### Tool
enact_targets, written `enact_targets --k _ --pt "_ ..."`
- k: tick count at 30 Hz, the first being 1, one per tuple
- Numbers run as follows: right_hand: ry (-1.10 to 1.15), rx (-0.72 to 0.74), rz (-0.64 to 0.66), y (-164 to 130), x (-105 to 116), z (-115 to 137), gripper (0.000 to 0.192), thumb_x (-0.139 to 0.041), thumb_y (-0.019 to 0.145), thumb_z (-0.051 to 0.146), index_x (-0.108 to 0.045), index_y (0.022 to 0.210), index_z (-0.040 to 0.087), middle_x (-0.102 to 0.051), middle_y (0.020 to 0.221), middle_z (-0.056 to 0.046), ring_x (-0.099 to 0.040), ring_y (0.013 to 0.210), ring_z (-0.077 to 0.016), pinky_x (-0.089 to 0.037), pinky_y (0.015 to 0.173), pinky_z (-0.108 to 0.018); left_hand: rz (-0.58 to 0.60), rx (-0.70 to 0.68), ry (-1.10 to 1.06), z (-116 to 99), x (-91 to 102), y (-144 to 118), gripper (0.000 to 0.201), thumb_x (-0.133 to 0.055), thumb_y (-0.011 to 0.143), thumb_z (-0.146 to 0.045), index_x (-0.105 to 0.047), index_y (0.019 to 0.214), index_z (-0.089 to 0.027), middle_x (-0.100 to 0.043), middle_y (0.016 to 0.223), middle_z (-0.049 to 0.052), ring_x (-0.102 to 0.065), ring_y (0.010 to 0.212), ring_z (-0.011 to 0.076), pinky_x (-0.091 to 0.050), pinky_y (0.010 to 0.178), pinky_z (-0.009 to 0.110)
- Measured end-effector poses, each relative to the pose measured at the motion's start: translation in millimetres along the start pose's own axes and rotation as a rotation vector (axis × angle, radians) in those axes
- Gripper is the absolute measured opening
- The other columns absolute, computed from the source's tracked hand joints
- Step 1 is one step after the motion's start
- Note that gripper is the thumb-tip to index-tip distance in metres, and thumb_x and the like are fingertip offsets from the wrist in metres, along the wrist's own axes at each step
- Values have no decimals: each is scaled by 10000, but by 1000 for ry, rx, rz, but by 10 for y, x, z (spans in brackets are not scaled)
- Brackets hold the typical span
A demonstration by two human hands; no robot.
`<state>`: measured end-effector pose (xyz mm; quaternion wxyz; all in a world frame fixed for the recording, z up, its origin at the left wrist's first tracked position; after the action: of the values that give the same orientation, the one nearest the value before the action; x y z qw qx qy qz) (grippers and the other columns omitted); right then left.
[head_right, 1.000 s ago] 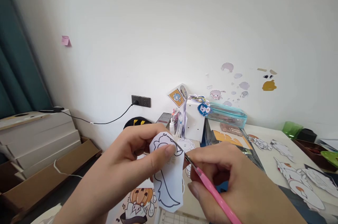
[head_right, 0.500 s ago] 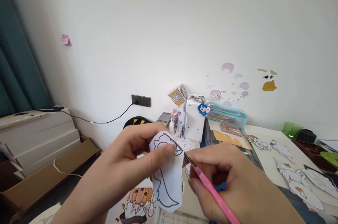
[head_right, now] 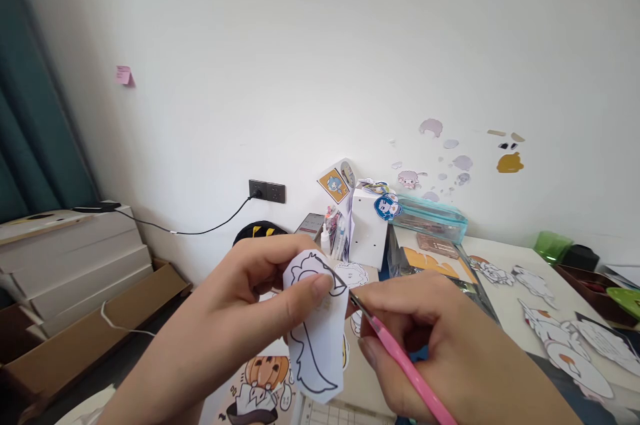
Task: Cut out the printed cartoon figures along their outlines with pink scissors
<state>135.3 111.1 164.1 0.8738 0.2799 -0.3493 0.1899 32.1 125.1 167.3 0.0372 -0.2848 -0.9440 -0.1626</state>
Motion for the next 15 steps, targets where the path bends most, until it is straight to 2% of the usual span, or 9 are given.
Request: enact_targets --k 6,15 --pt "-17 34 -18 -16 18 38 266 -481 763 125 -299 603 235 -258 570 71 -245 495 -112 -210 421 -241 6 -8 2 -28 -11 -3 218 -510 913 -271 -487 713 -188 -376 659 -39 -337 603 103 -262 494 237" --pt "-70 31 -24 -15 26 -4 309 -478 744 123 -233 593 234 -207 559 79 -214 484 -105 -179 409 -248 2 19 20 21 22 -1 224 -524 906 -323 -505 726 -191 -385 672 -30 -346 609 112 -271 490 239"
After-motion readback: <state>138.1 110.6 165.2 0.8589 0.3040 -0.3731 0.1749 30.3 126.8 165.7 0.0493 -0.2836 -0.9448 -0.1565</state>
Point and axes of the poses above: each hand's wrist, its own y-axis towards the middle knuckle, its own x-axis out of the back of the hand, z = x × y, the point moved 9 cm from there along y, towards the middle knuckle
